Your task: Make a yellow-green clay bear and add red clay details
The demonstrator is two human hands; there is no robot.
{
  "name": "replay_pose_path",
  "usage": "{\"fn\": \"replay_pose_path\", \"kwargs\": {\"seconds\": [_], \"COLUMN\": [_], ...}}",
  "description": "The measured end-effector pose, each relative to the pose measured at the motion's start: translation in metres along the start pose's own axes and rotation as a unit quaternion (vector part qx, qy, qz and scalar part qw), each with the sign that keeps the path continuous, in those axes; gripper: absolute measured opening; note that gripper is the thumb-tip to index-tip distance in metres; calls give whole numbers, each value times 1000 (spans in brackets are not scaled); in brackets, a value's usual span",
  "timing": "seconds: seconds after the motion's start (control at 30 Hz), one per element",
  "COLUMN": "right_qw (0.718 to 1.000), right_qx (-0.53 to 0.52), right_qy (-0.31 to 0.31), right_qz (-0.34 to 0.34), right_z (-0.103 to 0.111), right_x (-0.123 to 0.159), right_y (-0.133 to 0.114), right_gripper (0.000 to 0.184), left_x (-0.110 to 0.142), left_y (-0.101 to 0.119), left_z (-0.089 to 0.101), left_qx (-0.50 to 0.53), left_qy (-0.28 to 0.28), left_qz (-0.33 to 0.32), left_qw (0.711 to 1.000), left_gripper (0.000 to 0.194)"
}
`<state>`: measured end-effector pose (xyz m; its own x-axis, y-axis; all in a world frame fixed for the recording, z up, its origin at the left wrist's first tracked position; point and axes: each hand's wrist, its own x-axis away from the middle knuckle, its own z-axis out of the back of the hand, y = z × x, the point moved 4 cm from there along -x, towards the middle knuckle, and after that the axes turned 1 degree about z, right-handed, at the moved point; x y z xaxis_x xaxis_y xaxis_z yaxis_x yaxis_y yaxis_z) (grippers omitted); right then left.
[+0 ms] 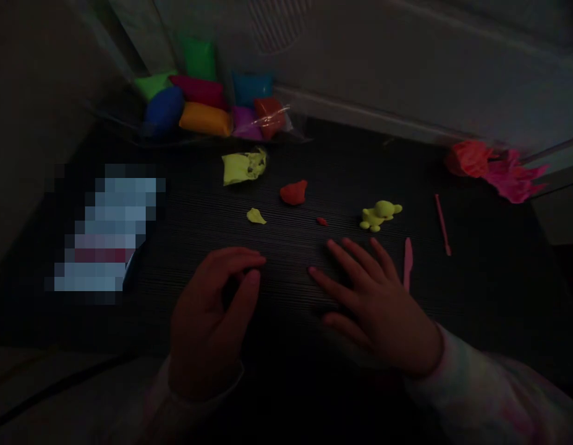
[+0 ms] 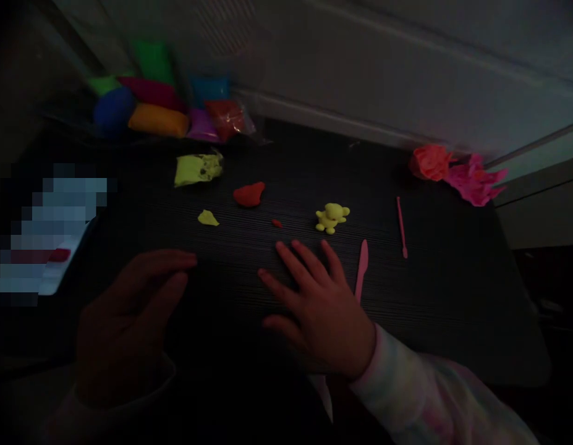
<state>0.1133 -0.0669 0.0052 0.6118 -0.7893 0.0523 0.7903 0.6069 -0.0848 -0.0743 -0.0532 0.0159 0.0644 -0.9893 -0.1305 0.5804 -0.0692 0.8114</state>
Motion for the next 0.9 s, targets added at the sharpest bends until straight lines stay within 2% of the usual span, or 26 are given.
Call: {"fn": "replay_pose_path", "kwargs": {"seconds": [0.07, 0.2, 0.37, 0.5, 0.63, 0.77, 0.9], "right_qw": [1000, 997, 998, 992, 997, 994, 998], "right_qx": [1, -15, -17, -29, -19, -32, -25], "right_qy": [2, -18, -21, -38, -22, -32, -17], "right_qz": [5, 74, 64, 121, 68, 97, 63], "right_z": [1, -1, -2, -3, -2, -2, -1], "right_x": [-2, -3, -5, -5, -7, -7, -7], "right_y": [3, 1, 6, 2, 8, 5, 5], "right_gripper": [54, 56, 59, 58, 59, 59, 59], "left_x": [0, 1, 1, 0, -1, 0, 0], "left_y": [1, 1, 2, 2, 1, 2, 3], "left_z": [0, -1, -1, -2, -2, -3, -3], "left_qx": [-5, -6, -1, -7, -6, -2, -11], "left_qy": [-7, -24, -35, -44, -37, -25, -14], "left_qz": [-1, 6, 14, 22, 25, 41, 63], "left_qw": [1000, 1000, 999, 999, 999, 999, 998], "left_gripper": [16, 18, 18, 18, 17, 16, 16]}}
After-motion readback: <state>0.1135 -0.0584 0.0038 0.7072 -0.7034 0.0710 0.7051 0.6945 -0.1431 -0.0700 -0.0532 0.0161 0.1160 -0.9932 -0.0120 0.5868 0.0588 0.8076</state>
